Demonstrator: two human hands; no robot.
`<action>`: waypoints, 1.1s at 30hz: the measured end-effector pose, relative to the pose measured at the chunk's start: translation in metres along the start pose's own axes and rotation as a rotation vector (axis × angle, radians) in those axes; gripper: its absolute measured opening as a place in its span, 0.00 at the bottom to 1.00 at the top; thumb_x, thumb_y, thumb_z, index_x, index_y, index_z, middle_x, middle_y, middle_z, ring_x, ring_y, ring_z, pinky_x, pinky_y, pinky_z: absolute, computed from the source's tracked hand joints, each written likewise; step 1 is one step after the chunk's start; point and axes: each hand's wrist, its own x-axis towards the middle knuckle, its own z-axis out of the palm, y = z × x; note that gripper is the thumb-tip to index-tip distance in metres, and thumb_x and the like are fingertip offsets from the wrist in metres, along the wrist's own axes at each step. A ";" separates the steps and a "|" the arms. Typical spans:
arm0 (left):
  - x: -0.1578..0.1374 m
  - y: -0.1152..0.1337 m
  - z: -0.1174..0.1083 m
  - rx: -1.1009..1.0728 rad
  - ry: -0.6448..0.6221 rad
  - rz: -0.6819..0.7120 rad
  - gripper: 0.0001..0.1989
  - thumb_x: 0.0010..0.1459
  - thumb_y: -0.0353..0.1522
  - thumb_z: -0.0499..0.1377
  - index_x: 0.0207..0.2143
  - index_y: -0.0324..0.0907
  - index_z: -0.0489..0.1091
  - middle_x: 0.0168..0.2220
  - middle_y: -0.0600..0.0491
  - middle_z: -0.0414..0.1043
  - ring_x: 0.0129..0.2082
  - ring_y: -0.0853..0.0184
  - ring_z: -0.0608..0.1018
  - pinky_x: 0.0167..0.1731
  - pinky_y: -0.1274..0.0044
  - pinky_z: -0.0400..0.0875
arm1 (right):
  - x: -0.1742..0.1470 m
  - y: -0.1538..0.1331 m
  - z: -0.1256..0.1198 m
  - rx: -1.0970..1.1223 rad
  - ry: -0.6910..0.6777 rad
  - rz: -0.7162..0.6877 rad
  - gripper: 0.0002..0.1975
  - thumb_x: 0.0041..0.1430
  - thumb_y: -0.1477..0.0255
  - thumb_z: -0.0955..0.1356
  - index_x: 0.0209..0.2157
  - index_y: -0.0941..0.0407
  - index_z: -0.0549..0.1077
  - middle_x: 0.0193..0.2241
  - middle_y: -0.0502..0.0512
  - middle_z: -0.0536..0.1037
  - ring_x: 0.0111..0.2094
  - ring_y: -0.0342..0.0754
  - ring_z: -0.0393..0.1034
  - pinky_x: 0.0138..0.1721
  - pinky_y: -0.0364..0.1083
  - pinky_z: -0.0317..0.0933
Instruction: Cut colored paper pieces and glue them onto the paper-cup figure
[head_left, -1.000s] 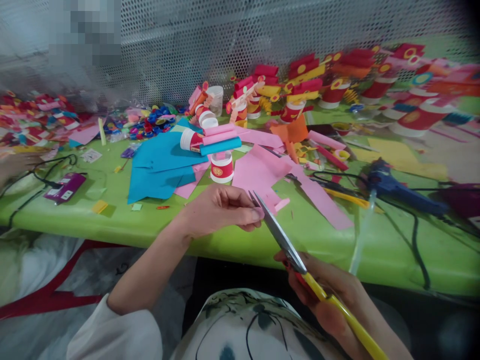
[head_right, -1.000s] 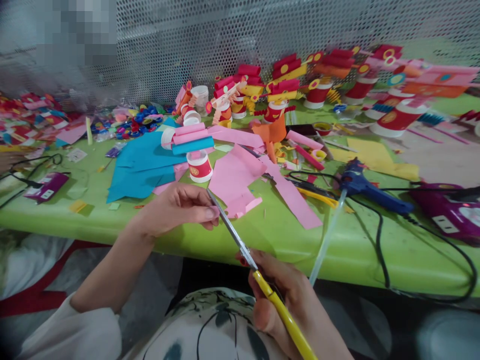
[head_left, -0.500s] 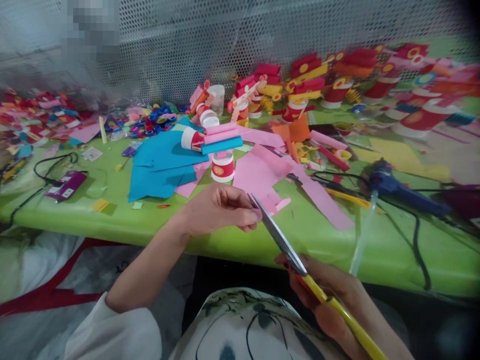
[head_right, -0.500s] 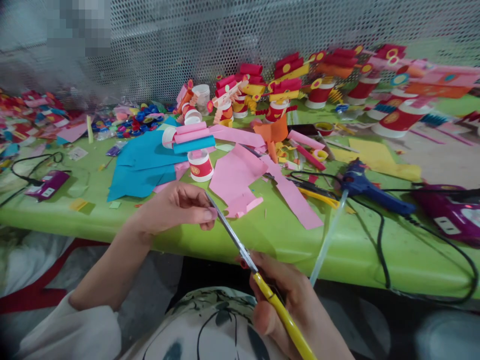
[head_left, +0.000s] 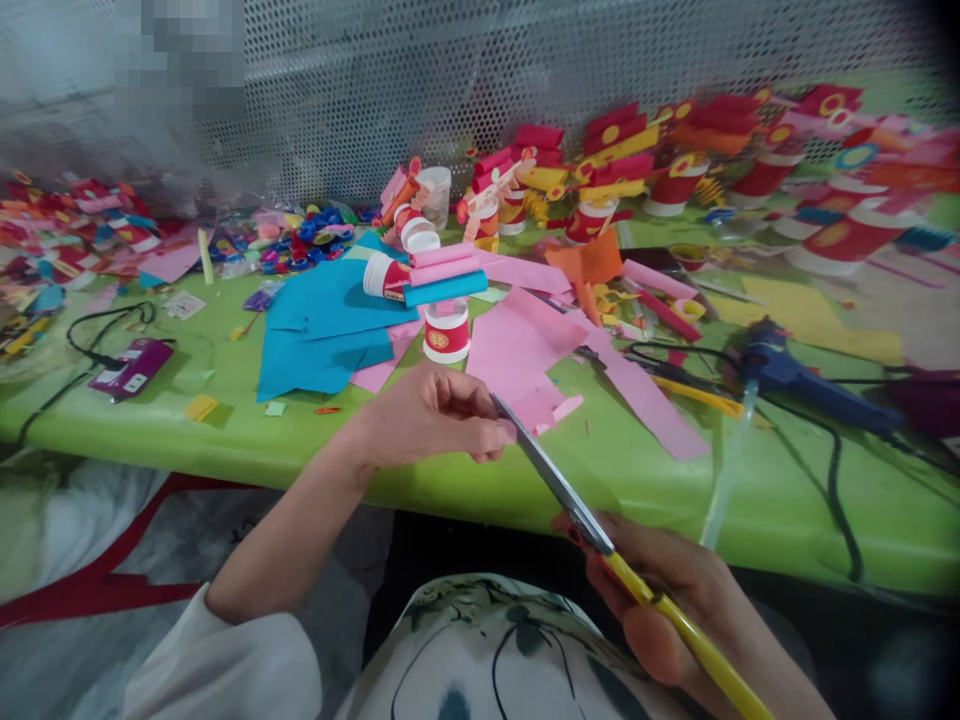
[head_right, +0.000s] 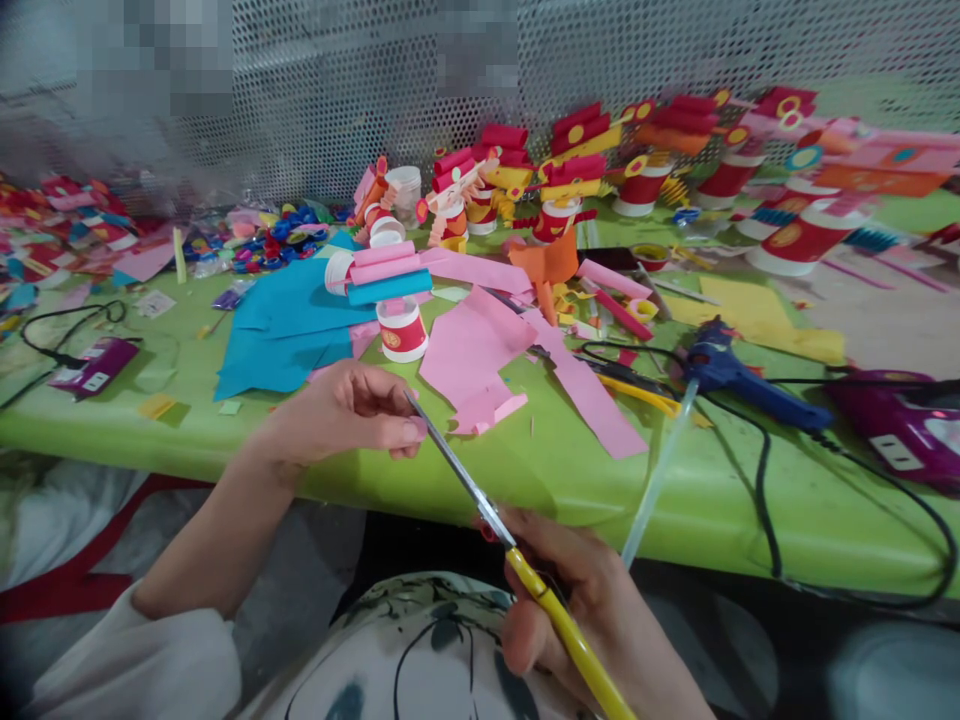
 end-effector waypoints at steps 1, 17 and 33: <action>0.000 0.000 -0.001 0.006 0.008 -0.004 0.08 0.55 0.32 0.73 0.27 0.38 0.80 0.25 0.52 0.80 0.25 0.73 0.79 0.29 0.82 0.74 | -0.001 0.003 -0.001 0.023 -0.019 0.016 0.45 0.45 0.27 0.69 0.45 0.50 0.86 0.18 0.48 0.69 0.19 0.47 0.61 0.18 0.44 0.57; -0.013 -0.044 -0.046 0.193 0.334 -0.105 0.17 0.61 0.45 0.70 0.39 0.39 0.84 0.31 0.50 0.82 0.26 0.71 0.78 0.26 0.80 0.73 | 0.007 -0.011 -0.003 -0.123 0.328 0.113 0.25 0.58 0.52 0.76 0.52 0.47 0.73 0.43 0.56 0.86 0.42 0.55 0.84 0.44 0.46 0.79; 0.015 -0.036 -0.038 1.137 0.178 0.096 0.15 0.72 0.39 0.59 0.34 0.41 0.76 0.37 0.48 0.81 0.36 0.61 0.78 0.34 0.71 0.63 | 0.036 -0.014 -0.006 -0.896 0.443 -0.031 0.23 0.63 0.58 0.69 0.57 0.48 0.74 0.39 0.57 0.87 0.32 0.64 0.85 0.26 0.55 0.74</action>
